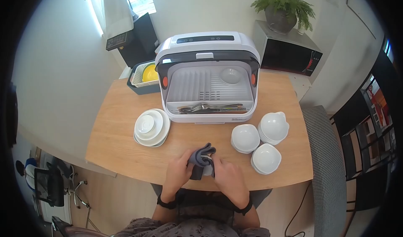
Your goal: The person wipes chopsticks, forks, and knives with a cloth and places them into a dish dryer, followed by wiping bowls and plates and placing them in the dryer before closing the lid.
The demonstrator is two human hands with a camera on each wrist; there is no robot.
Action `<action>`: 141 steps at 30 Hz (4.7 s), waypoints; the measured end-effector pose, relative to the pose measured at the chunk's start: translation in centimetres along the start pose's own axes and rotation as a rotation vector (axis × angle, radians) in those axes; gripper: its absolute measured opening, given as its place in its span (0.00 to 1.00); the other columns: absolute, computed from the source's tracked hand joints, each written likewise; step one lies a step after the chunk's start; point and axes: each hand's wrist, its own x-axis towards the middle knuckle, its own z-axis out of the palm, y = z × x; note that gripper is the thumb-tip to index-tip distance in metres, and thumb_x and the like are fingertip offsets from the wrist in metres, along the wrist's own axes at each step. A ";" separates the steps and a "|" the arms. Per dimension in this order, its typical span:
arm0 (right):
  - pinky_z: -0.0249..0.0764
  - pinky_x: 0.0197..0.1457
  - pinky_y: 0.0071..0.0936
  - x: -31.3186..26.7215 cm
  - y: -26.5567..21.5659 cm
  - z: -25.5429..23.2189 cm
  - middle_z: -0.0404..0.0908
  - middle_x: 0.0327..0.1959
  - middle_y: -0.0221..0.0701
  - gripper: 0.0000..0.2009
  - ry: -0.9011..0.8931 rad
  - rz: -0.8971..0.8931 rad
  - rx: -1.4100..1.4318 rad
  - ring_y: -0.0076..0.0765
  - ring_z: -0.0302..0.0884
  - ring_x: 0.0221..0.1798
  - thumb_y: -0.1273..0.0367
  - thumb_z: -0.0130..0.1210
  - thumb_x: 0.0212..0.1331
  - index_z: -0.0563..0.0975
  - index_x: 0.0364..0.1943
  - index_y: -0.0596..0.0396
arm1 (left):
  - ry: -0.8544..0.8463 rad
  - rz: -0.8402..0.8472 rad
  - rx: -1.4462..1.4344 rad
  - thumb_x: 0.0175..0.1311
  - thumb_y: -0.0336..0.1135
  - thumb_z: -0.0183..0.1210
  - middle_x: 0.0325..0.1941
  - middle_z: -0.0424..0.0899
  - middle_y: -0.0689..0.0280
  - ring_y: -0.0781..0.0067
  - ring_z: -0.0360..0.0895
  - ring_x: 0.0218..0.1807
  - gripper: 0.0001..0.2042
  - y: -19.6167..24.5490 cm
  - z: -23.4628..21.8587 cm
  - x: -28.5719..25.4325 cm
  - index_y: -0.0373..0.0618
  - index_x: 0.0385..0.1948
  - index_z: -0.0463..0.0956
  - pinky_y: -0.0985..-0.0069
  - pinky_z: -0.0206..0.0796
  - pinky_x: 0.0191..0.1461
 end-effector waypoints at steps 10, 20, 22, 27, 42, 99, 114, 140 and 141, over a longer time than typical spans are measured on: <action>0.71 0.34 0.53 -0.3 -0.1 0.1 0.81 0.27 0.51 0.11 -0.115 0.135 0.050 0.62 0.79 0.31 0.71 0.53 0.65 0.73 0.48 0.61 | 0.148 -0.057 -0.163 0.64 0.25 0.61 0.43 0.85 0.50 0.58 0.84 0.45 0.17 -0.8 1.5 -0.3 0.35 0.54 0.73 0.71 0.72 0.50; 0.77 0.28 0.37 6.7 2.1 -4.4 0.81 0.21 0.41 0.11 -0.352 0.109 0.167 0.42 0.80 0.20 0.68 0.49 0.70 0.76 0.38 0.64 | 0.489 -0.183 -0.819 0.71 0.33 0.61 0.50 0.81 0.63 0.77 0.77 0.49 0.16 -3.5 1.5 0.2 0.36 0.55 0.71 0.77 0.69 0.57; 0.79 0.25 0.29 11.3 4.3 -5.8 0.82 0.23 0.38 0.12 -0.424 0.330 0.432 0.32 0.80 0.20 0.67 0.48 0.72 0.76 0.38 0.65 | 0.531 -0.221 -0.903 0.72 0.34 0.59 0.51 0.80 0.64 0.78 0.75 0.51 0.15 -4.1 0.5 0.3 0.37 0.55 0.71 0.77 0.68 0.58; 0.82 0.34 0.34 22.2 13.8 -2.2 0.84 0.39 0.44 0.12 -0.164 0.718 0.840 0.39 0.84 0.33 0.67 0.47 0.72 0.73 0.48 0.65 | 0.513 -0.292 -1.003 0.71 0.31 0.60 0.51 0.80 0.64 0.78 0.75 0.52 0.15 -4.7 -0.7 -1.0 0.36 0.55 0.71 0.77 0.68 0.59; 0.77 0.26 0.34 16.0 8.8 -7.3 0.86 0.31 0.40 0.15 -0.324 0.356 0.274 0.36 0.84 0.29 0.63 0.53 0.68 0.79 0.45 0.62 | 0.493 -0.401 -1.225 0.74 0.39 0.57 0.51 0.80 0.64 0.76 0.77 0.53 0.17 -7.2 -0.8 -1.6 0.38 0.56 0.71 0.73 0.72 0.57; 0.75 0.32 0.41 -1.2 -2.4 1.0 0.84 0.34 0.43 0.16 0.089 0.195 0.265 0.53 0.82 0.32 0.70 0.56 0.66 0.75 0.57 0.52 | 0.322 -0.238 -0.724 0.62 0.30 0.66 0.46 0.85 0.50 0.59 0.85 0.49 0.21 -1.9 3.5 -0.4 0.37 0.56 0.73 0.68 0.73 0.52; 0.73 0.32 0.45 -1.4 -1.1 0.2 0.82 0.29 0.45 0.17 0.079 0.177 0.139 0.56 0.81 0.31 0.72 0.56 0.64 0.75 0.57 0.54 | 0.221 -0.181 -0.325 0.57 0.25 0.66 0.43 0.85 0.49 0.48 0.84 0.46 0.22 0.3 1.7 -0.9 0.44 0.56 0.74 0.64 0.76 0.47; 0.72 0.34 0.50 -1.2 -0.4 0.7 0.81 0.30 0.49 0.11 0.085 0.074 0.028 0.60 0.80 0.33 0.71 0.58 0.61 0.76 0.45 0.60 | 0.045 -0.049 -0.049 0.56 0.22 0.65 0.42 0.85 0.51 0.50 0.84 0.43 0.20 -0.6 1.7 -1.3 0.43 0.52 0.77 0.67 0.76 0.45; 0.72 0.33 0.51 -1.2 -0.7 0.9 0.81 0.28 0.48 0.10 0.071 0.091 0.081 0.60 0.80 0.31 0.70 0.57 0.62 0.76 0.45 0.60 | 0.105 -0.176 -0.115 0.56 0.22 0.65 0.42 0.86 0.51 0.52 0.85 0.42 0.20 -0.7 1.9 -1.4 0.42 0.52 0.77 0.68 0.76 0.46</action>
